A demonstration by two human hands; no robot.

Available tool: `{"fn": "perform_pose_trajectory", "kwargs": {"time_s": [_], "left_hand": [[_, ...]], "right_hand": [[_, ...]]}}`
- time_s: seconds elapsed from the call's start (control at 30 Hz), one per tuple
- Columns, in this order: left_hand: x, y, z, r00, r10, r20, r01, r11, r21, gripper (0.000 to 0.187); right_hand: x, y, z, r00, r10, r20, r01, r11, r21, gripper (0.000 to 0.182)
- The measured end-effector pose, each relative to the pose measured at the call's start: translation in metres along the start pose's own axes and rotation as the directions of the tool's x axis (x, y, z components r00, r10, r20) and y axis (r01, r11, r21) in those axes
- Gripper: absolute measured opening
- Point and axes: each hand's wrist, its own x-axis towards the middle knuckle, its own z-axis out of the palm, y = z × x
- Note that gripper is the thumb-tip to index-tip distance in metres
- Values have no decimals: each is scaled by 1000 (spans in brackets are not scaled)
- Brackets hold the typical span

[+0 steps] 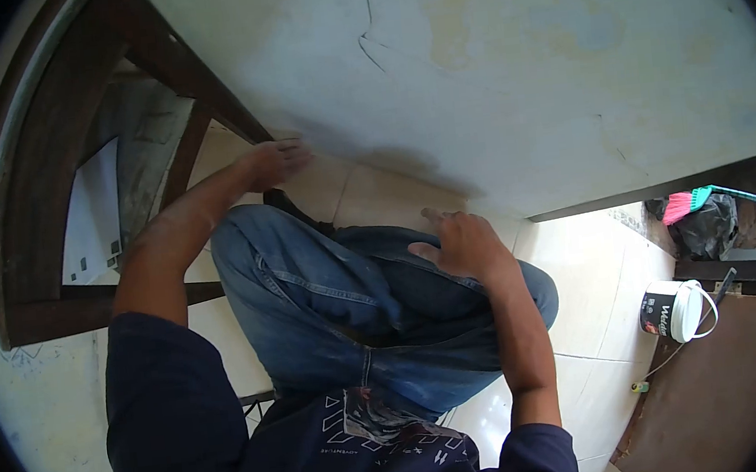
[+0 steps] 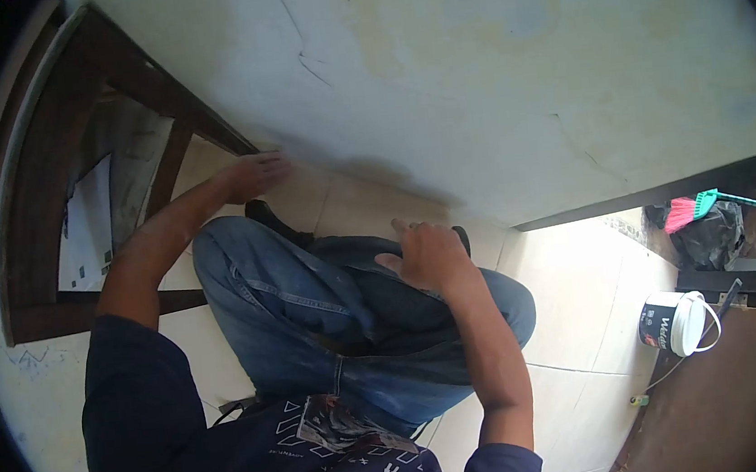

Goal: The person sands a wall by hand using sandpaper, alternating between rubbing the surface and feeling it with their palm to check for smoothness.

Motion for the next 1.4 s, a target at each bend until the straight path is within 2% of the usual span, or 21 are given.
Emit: {"fn": "perform_pose_trajectory", "kwargs": {"time_s": [0.07, 0.1, 0.17, 0.23, 0.27, 0.33, 0.4, 0.5, 0.57, 0.6, 0.67, 0.77, 0.87, 0.97, 1.07, 1.1, 1.2, 1.23, 1.3, 1.33, 1.4], "left_hand": [[9, 22, -56, 998, -17, -56, 12, 996, -83, 57], [16, 34, -85, 996, -57, -75, 49, 993, -110, 53], [32, 49, -126, 943, -96, -318, -53, 901, -430, 43], [39, 71, -179, 902, -308, -302, -10, 685, -728, 30], [46, 81, -197, 846, -369, -385, -125, 564, -816, 24], [58, 99, -215, 754, -506, -418, -307, 290, -906, 19], [75, 105, -212, 706, -613, -355, -436, 18, -900, 23], [88, 116, -194, 695, -687, -211, -474, -218, -853, 29], [83, 115, -194, 755, -646, -115, -390, -301, -870, 34], [77, 108, -197, 776, -626, -70, -344, -329, -879, 36], [81, 108, -191, 735, -669, -110, -440, -347, -828, 39], [81, 109, -186, 748, -658, -87, -471, -433, -769, 43], [78, 107, -193, 774, -626, -90, -503, -523, -688, 48], [77, 103, -196, 772, -625, -115, -561, -585, -586, 50], [76, 103, -195, 756, -643, -122, -599, -605, -524, 51], [77, 100, -194, 744, -656, -126, -615, -599, -513, 50], [79, 98, -194, 596, -786, -161, -688, -398, -606, 49], [82, 100, -198, 541, -835, -95, -708, -392, -587, 47], [78, 97, -203, 541, -839, 58, -705, -490, -512, 46], [77, 95, -205, 543, -829, 133, -705, -536, -465, 46], [82, 92, -197, 550, -828, 112, -627, -498, -599, 44]], "right_hand": [[2, 4, 0, 999, 33, 10, -33, 999, 17, 64], [4, 8, 6, 996, 0, -88, 1, 1000, 18, 63], [6, 16, 18, 959, -60, -278, 66, 998, 12, 61], [5, 12, 17, 828, -165, -536, 204, 979, 14, 59], [7, 10, 16, 731, -207, -650, 274, 962, 1, 58], [10, 13, 7, 765, -262, -588, 399, 910, 114, 51], [14, 12, 3, 816, -253, -520, 409, 888, 211, 44], [14, 15, 12, 892, -147, -428, 304, 896, 325, 35], [16, 10, 21, 870, -117, -478, 336, 852, 402, 35], [17, 9, 18, 916, -85, -393, 275, 846, 457, 40], [20, 8, 7, 978, -38, -207, 147, 827, 543, 50], [17, 0, 14, 903, -229, -362, 428, 538, 726, 65], [14, 6, 6, 883, -355, -306, 369, 124, 921, 76], [13, 3, -4, 837, -420, -350, 403, 42, 914, 69], [16, -8, 13, 914, -231, -333, 404, 480, 778, 61], [20, -13, 14, 947, -91, -307, 293, 629, 719, 50], [19, -35, -15, 889, -158, -431, 363, 816, 449, 48], [17, -47, -32, 787, -292, -543, 468, 856, 218, 49], [6, -66, -75, 654, -469, -594, 450, 872, -192, 52], [0, -71, -96, 592, -559, -580, 401, 829, -390, 53], [-7, -71, -132, 390, -777, -495, 129, 578, -806, 56]]}}
